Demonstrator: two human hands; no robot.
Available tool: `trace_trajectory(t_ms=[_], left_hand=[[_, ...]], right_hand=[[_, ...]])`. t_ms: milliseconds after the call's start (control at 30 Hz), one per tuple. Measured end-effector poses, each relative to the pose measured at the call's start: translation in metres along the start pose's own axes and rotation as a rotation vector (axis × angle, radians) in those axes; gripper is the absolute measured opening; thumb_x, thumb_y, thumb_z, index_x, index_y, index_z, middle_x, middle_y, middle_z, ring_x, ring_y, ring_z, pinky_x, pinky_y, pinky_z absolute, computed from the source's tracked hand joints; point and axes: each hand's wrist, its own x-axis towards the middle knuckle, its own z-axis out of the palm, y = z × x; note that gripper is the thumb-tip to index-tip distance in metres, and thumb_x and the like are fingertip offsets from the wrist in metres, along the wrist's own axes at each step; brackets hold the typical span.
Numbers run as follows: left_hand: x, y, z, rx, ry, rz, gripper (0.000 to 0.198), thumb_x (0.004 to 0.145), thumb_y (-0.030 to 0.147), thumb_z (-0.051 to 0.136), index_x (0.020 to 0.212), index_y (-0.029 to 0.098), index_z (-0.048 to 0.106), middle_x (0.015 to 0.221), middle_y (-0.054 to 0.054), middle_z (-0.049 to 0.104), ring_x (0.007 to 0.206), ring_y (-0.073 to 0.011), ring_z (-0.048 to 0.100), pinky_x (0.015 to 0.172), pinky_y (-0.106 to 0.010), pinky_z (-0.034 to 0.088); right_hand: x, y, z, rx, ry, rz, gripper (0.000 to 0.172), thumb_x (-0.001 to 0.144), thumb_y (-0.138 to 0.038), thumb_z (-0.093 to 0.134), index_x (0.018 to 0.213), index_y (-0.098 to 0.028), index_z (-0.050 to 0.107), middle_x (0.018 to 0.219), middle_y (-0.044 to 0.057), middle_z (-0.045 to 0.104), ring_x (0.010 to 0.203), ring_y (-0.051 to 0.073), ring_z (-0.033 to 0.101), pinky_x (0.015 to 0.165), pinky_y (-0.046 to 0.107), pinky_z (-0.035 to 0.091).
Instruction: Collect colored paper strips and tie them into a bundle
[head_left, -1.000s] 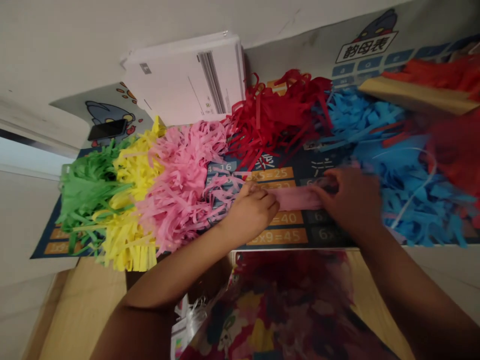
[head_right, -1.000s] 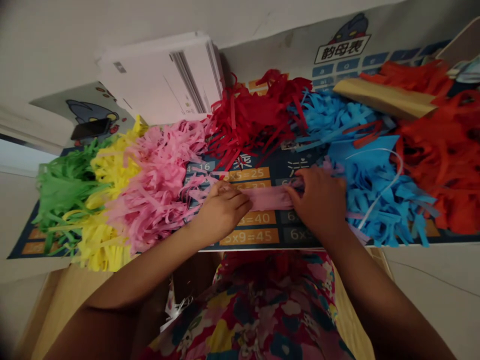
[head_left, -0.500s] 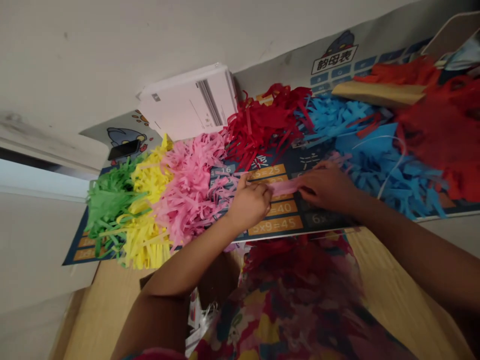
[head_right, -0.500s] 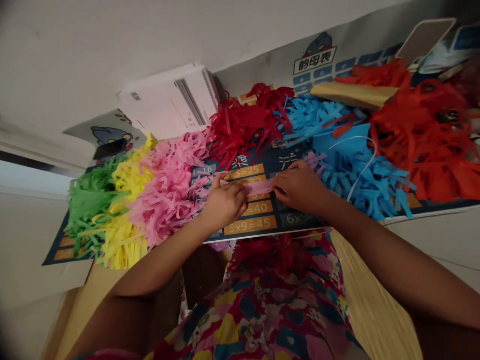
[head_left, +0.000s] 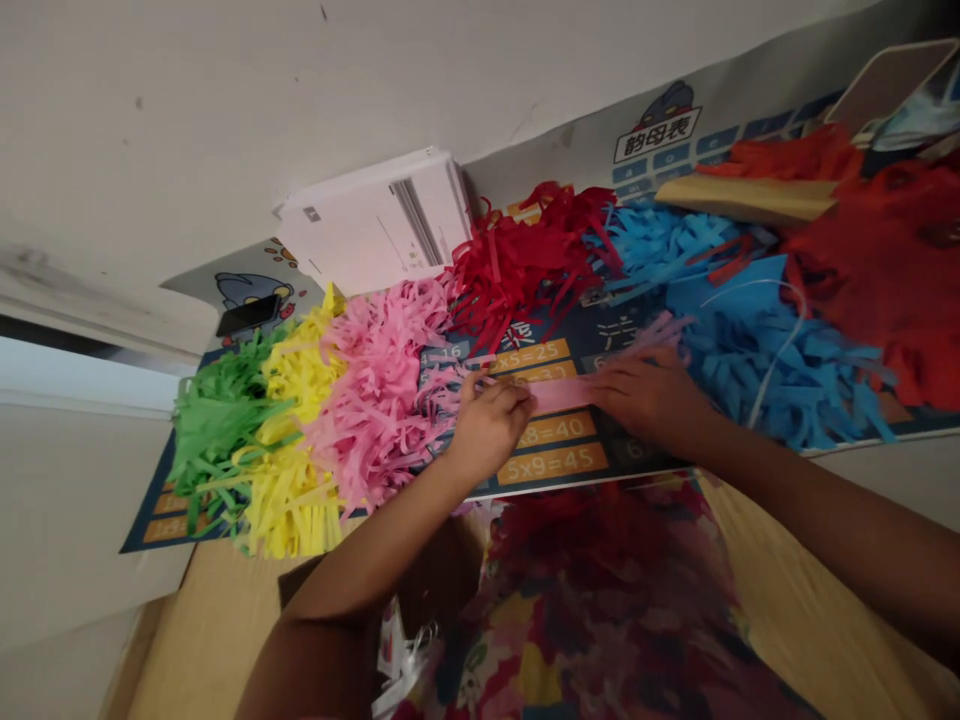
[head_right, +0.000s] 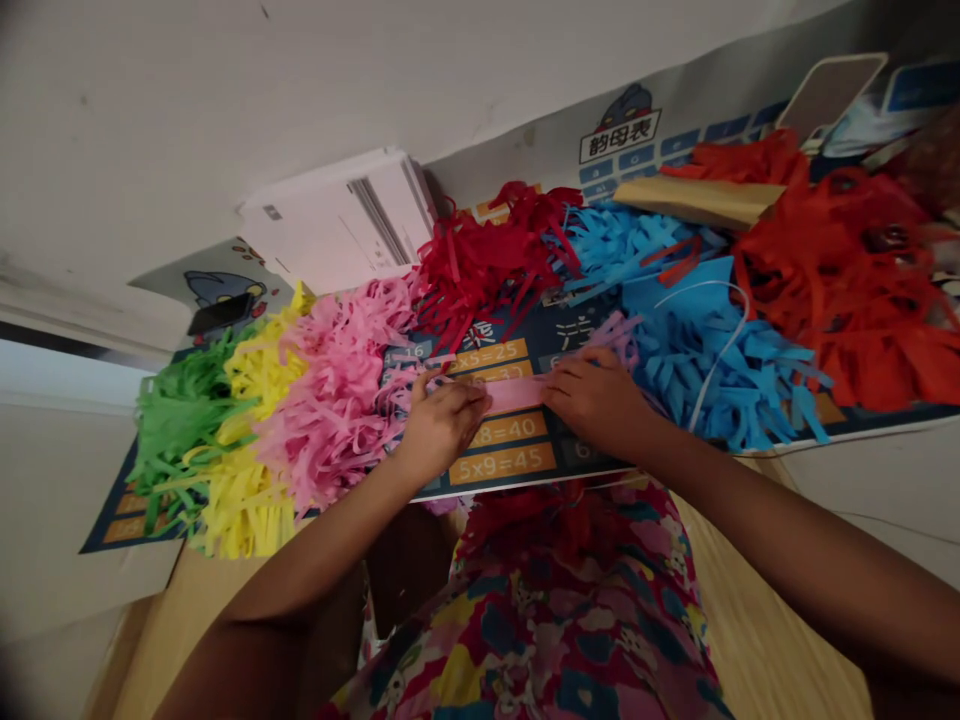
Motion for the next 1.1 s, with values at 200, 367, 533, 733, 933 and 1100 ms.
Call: trace_trajectory(t_ms=[200, 367, 533, 733, 933, 1100], left_hand=[[0.002, -0.009, -0.006, -0.177, -0.037, -0.222, 0.016, 0.095, 0.032, 0.059, 0.094, 0.025, 0.074, 0.101, -0.002, 0.076, 0.102, -0.0212, 0.066, 0.098, -0.045, 0.034], [0.014, -0.009, -0.008, -0.158, -0.140, -0.403, 0.027, 0.097, 0.034, 0.053, 0.084, 0.023, 0.073, 0.091, -0.003, 0.074, 0.090, -0.0220, 0.063, 0.084, -0.040, 0.036], [0.022, -0.007, -0.005, -0.042, -0.170, -0.442, 0.030, 0.095, 0.038, 0.054, 0.076, 0.021, 0.070, 0.081, -0.005, 0.072, 0.084, -0.0241, 0.061, 0.077, -0.040, 0.032], [0.024, -0.008, -0.005, -0.011, -0.202, -0.446, 0.031, 0.094, 0.039, 0.054, 0.073, 0.021, 0.067, 0.080, -0.005, 0.071, 0.084, -0.0247, 0.060, 0.075, -0.040, 0.030], [0.024, -0.008, -0.003, -0.023, -0.189, -0.440, 0.029, 0.092, 0.037, 0.057, 0.070, 0.020, 0.066, 0.077, -0.006, 0.070, 0.083, -0.0256, 0.061, 0.073, -0.040, 0.031], [0.020, -0.009, 0.002, -0.026, -0.126, -0.416, 0.026, 0.091, 0.037, 0.059, 0.073, 0.021, 0.067, 0.076, -0.005, 0.070, 0.080, -0.0250, 0.060, 0.072, -0.040, 0.033]], right_hand=[[0.003, 0.014, 0.010, 0.225, -0.115, 0.223, 0.027, 0.098, -0.034, 0.052, 0.088, -0.023, 0.075, 0.096, 0.004, 0.073, 0.093, 0.023, 0.062, 0.082, 0.038, 0.033], [0.014, 0.014, 0.010, 0.223, -0.196, 0.393, 0.032, 0.096, -0.039, 0.052, 0.079, -0.020, 0.071, 0.087, 0.005, 0.072, 0.088, 0.023, 0.061, 0.077, 0.036, 0.034], [0.022, 0.007, 0.008, 0.137, -0.194, 0.502, 0.030, 0.090, -0.039, 0.059, 0.068, -0.020, 0.066, 0.075, 0.004, 0.068, 0.080, 0.023, 0.060, 0.069, 0.035, 0.028], [0.027, 0.004, 0.008, 0.136, -0.211, 0.533, 0.030, 0.089, -0.036, 0.059, 0.065, -0.020, 0.062, 0.070, 0.003, 0.065, 0.076, 0.021, 0.057, 0.068, 0.034, 0.024], [0.026, 0.006, 0.010, 0.139, -0.170, 0.502, 0.036, 0.092, -0.039, 0.055, 0.061, -0.020, 0.060, 0.067, 0.004, 0.064, 0.072, 0.021, 0.056, 0.065, 0.034, 0.022], [0.023, 0.008, 0.014, 0.109, -0.144, 0.477, 0.036, 0.093, -0.040, 0.054, 0.063, -0.021, 0.062, 0.067, 0.004, 0.065, 0.071, 0.022, 0.057, 0.066, 0.035, 0.024]])
